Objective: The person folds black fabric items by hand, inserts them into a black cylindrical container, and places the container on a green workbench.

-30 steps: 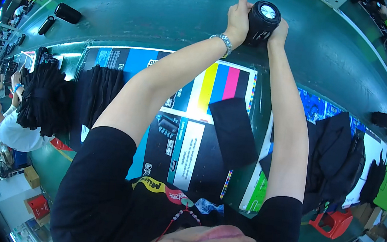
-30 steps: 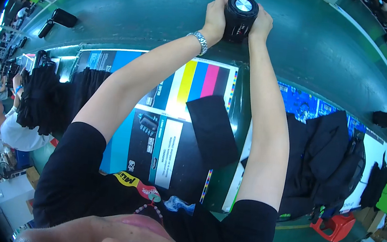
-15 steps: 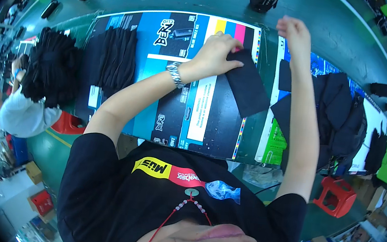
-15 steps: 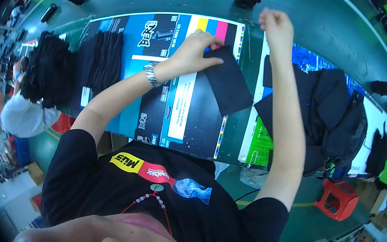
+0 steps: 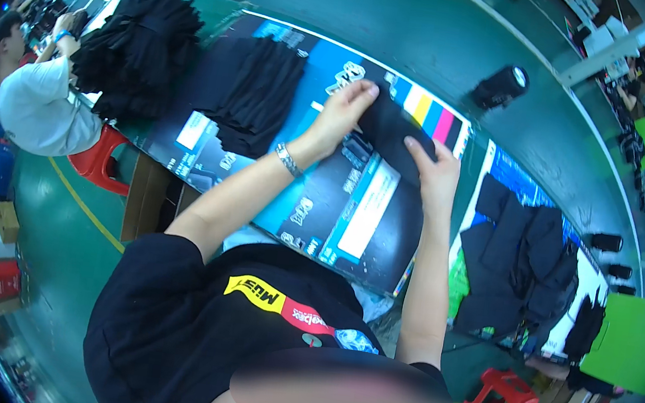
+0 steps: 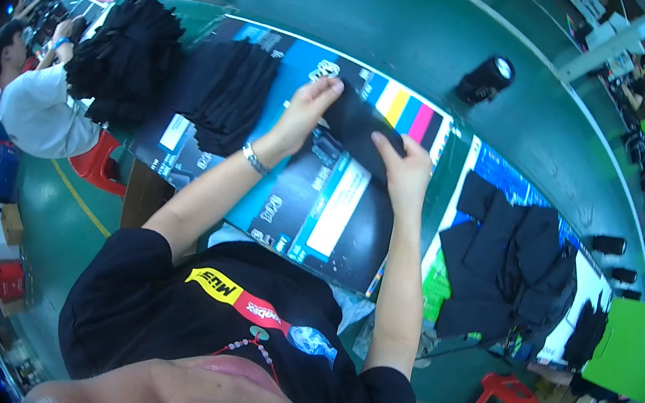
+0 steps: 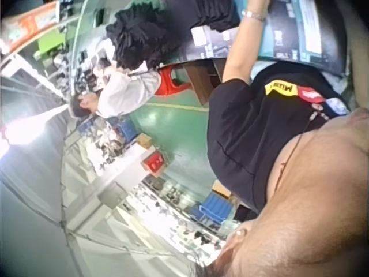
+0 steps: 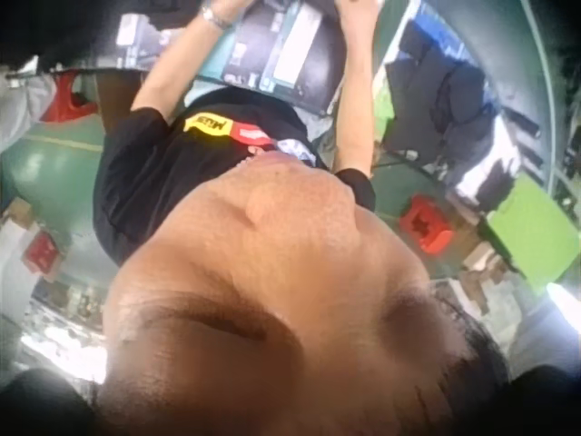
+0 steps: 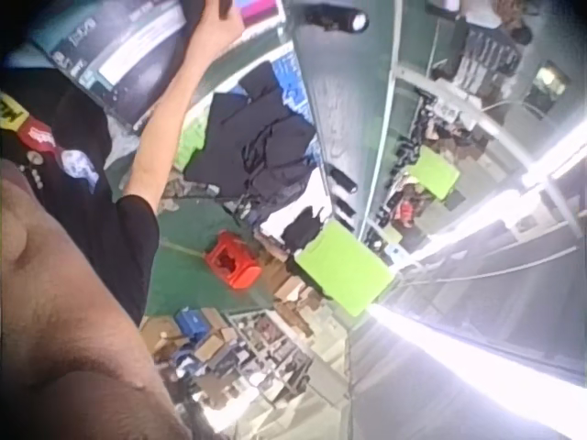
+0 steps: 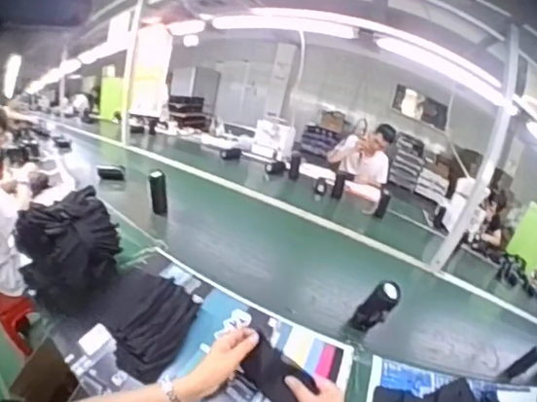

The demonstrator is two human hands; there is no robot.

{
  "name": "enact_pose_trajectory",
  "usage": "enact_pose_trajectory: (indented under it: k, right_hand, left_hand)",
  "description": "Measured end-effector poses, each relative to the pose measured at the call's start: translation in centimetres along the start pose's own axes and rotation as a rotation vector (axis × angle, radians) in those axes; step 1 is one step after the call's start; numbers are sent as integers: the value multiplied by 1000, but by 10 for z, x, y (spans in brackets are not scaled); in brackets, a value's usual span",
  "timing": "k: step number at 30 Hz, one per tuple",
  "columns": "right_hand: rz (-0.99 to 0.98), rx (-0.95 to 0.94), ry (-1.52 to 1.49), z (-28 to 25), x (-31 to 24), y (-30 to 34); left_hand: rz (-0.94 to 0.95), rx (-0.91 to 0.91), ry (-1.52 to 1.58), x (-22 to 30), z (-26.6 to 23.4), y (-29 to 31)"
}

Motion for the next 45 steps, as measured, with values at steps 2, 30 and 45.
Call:
enact_pose_trajectory:
  k: [2,30,45]
  right_hand:
    - [-238,129,57,11,0,7]
    - [-423,343,174,16,-4,29]
    - [-10,85,-674,7,23,19]
  left_hand:
    - [56,-87,-7,3,9,8]
    - [448,-138,-408,30,15,27]
    - [-286,-285,299,-23,12,19]
Point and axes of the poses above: each hand's wrist, its own y-axis away from the middle knuckle, its own z-axis out of the palm, x = y × z, the point moved 3 cm from there along -y, towards the middle knuckle, and after that the axes turned 1 degree about y, right-handed, at the moved point
